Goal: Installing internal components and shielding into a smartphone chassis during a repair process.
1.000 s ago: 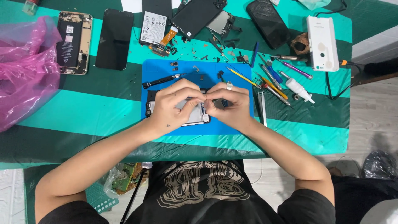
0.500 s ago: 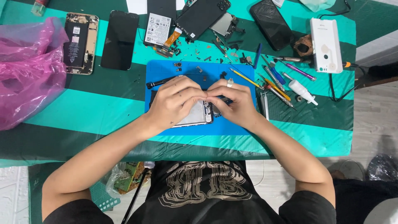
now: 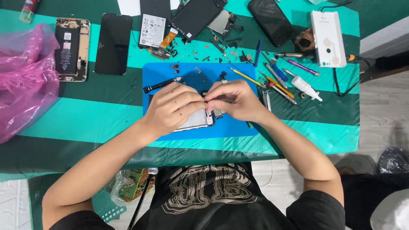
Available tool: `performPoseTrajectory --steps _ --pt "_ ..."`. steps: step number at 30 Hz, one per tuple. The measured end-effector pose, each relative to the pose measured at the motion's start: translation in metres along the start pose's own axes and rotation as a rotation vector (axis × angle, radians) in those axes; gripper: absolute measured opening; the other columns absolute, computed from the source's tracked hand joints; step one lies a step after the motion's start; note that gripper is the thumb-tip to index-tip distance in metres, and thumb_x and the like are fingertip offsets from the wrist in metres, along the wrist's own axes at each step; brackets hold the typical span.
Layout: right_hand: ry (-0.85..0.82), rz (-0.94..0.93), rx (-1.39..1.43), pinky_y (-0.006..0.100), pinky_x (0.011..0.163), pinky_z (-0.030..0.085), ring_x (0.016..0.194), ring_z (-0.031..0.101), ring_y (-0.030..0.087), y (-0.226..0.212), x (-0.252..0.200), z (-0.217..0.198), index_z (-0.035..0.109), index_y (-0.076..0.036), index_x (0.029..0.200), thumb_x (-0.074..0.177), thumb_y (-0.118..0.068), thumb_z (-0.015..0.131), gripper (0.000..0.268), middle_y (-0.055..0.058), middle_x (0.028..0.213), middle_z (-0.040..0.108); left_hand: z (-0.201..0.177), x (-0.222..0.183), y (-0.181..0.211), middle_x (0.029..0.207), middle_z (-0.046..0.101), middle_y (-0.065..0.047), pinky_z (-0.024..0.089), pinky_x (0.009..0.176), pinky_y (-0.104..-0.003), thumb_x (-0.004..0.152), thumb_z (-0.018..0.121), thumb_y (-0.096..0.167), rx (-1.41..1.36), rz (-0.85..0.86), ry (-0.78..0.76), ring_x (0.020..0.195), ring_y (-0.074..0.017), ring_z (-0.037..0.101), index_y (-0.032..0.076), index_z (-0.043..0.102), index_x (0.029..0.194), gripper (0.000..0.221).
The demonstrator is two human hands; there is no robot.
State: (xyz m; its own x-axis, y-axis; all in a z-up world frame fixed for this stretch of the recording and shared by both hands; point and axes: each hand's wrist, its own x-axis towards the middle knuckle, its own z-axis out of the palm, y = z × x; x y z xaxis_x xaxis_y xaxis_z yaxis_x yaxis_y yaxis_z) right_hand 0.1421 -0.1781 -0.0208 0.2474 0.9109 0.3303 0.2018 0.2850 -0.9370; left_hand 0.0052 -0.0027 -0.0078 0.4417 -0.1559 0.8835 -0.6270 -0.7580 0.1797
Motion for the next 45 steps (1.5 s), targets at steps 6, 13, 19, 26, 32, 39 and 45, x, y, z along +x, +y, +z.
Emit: performPoseTrajectory --steps 6,13,19,26,32,39,45 --pt "0.082 -0.07 -0.146 0.037 0.07 0.059 0.077 0.073 0.025 -0.007 0.0 0.012 0.076 0.008 0.105 0.094 0.014 0.067 0.015 0.018 0.085 0.074 0.002 -0.004 -0.001 0.084 0.069 -0.011 0.058 0.067 -0.036 0.101 0.057 -0.009 0.006 0.009 0.012 0.076 -0.0294 0.068 0.0 0.074 0.089 0.023" --pt "0.118 -0.092 -0.055 0.032 0.067 0.055 0.073 0.069 0.02 -0.001 -0.003 0.02 0.076 0.006 0.103 0.095 0.01 0.068 0.011 0.016 0.083 0.076 0.006 -0.006 0.006 0.088 0.072 -0.007 0.059 0.065 -0.034 0.1 0.06 -0.009 -0.135 -0.095 0.074 0.075 -0.0257 0.069 0.002 0.076 0.089 0.023" --pt "0.075 -0.097 0.181 0.027 0.07 0.052 0.077 0.074 0.019 0.006 -0.004 0.015 0.075 0.005 0.103 0.097 0.004 0.07 0.007 0.016 0.085 0.076 0.007 0.007 0.016 0.088 0.075 -0.008 0.06 0.059 -0.034 0.094 0.069 -0.013 -0.231 -0.173 0.154 0.071 -0.0256 0.071 0.003 0.077 0.084 0.021" --pt "0.125 -0.263 0.078 0.032 0.072 0.058 0.077 0.075 0.021 0.017 -0.002 0.009 0.078 0.003 0.097 0.087 0.002 0.084 0.012 0.013 0.088 0.076 0.007 -0.002 0.009 0.095 0.074 -0.012 0.063 0.064 -0.039 0.09 0.077 -0.01 -0.17 -0.14 0.105 0.081 -0.0305 0.071 0.003 0.078 0.088 0.013" --pt "0.17 -0.53 -0.452 0.032 0.064 0.057 0.07 0.069 0.025 0.01 -0.004 0.002 0.081 -0.003 0.105 0.101 -0.004 0.071 0.01 0.011 0.096 0.075 0.007 -0.003 0.002 0.096 0.074 -0.013 0.061 0.074 -0.043 0.097 0.075 -0.001 -0.073 -0.082 0.02 0.084 -0.0325 0.069 0.0 0.079 0.095 0.004" --pt "0.136 -0.513 -0.421 0.036 0.06 0.054 0.069 0.064 0.026 0.003 -0.005 0.004 0.077 -0.005 0.102 0.104 -0.005 0.067 0.01 0.01 0.095 0.073 0.005 0.0 0.009 0.092 0.075 -0.01 0.058 0.077 -0.043 0.098 0.074 -0.002 -0.273 -0.266 -0.001 0.083 -0.0319 0.067 0.002 0.076 0.088 0.011" --pt "0.163 -0.489 -0.273 0.034 0.063 0.054 0.068 0.063 0.022 0.004 -0.006 0.011 0.077 -0.007 0.101 0.105 -0.01 0.066 0.012 0.008 0.097 0.073 0.008 -0.006 0.013 0.09 0.074 -0.006 0.054 0.082 -0.04 0.097 0.075 0.004 -0.446 -0.431 0.029 0.084 -0.0254 0.065 0.006 0.076 0.087 0.01"
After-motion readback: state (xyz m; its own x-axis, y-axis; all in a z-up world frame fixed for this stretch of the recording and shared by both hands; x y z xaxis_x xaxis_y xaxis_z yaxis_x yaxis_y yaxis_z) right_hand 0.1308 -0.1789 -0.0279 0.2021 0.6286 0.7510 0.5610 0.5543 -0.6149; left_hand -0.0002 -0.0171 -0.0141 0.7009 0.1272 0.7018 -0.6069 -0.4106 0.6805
